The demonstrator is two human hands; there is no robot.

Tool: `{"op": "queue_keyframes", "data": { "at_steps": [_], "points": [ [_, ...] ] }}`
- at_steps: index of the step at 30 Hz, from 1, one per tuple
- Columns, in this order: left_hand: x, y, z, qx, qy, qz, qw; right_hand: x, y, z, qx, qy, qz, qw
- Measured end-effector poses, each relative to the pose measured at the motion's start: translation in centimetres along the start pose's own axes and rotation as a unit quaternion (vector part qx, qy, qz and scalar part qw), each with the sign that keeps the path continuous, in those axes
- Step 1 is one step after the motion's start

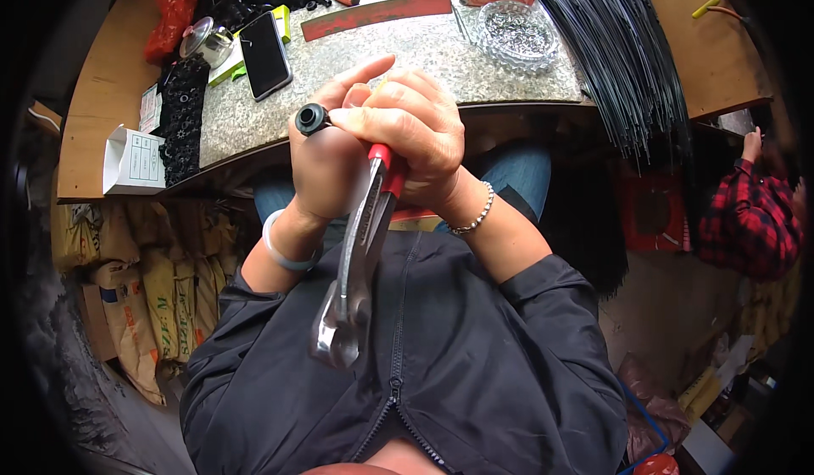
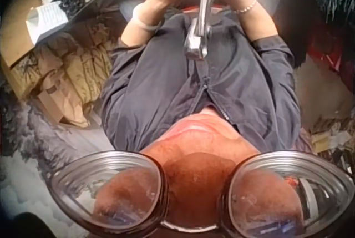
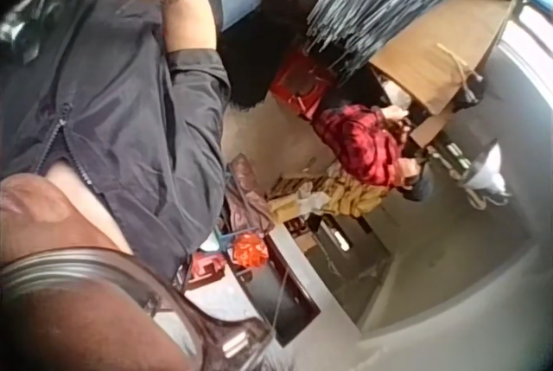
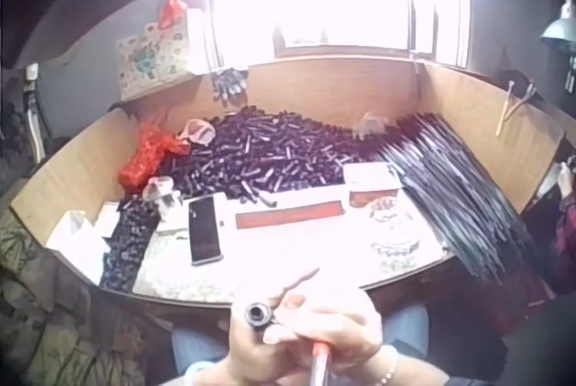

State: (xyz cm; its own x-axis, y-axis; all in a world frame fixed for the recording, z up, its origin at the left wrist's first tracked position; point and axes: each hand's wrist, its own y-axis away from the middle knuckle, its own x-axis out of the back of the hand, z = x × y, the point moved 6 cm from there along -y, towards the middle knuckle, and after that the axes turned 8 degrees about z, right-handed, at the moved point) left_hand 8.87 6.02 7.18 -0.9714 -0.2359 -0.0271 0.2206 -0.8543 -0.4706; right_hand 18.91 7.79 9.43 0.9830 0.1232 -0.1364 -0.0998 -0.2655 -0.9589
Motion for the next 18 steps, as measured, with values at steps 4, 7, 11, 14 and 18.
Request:
{"op": "queue_keyframes", "data": {
  "at_steps": [4, 7, 11, 14, 18],
  "points": [
    [0.19, -0.02, -0.22, 0.028, 0.038, 0.033, 0.998, -0.32, -0.4, -0.21, 0.023, 0.013, -0.039, 0.999],
    [0.34, -0.04, -0.03, 0.031, 0.034, 0.034, 0.998, -0.29, -0.49, -0.65, 0.03, 0.023, -0.077, 0.996],
    [0.31, -0.13, -0.4, 0.039, 0.028, 0.038, 0.998, -0.35, -0.31, -0.24, 0.03, 0.028, -0.038, 0.998],
    [0.11, -0.25, 0.14, -0.007, 0.013, 0.04, 0.999, -0.27, -0.25, -0.23, 0.03, 0.024, -0.03, 0.999],
    [0.26, -0.21, -0.16, 0.031, 0.019, 0.027, 0.999, -0.21, -0.5, -0.16, 0.037, 0.024, -0.052, 0.998]
  ]
}}
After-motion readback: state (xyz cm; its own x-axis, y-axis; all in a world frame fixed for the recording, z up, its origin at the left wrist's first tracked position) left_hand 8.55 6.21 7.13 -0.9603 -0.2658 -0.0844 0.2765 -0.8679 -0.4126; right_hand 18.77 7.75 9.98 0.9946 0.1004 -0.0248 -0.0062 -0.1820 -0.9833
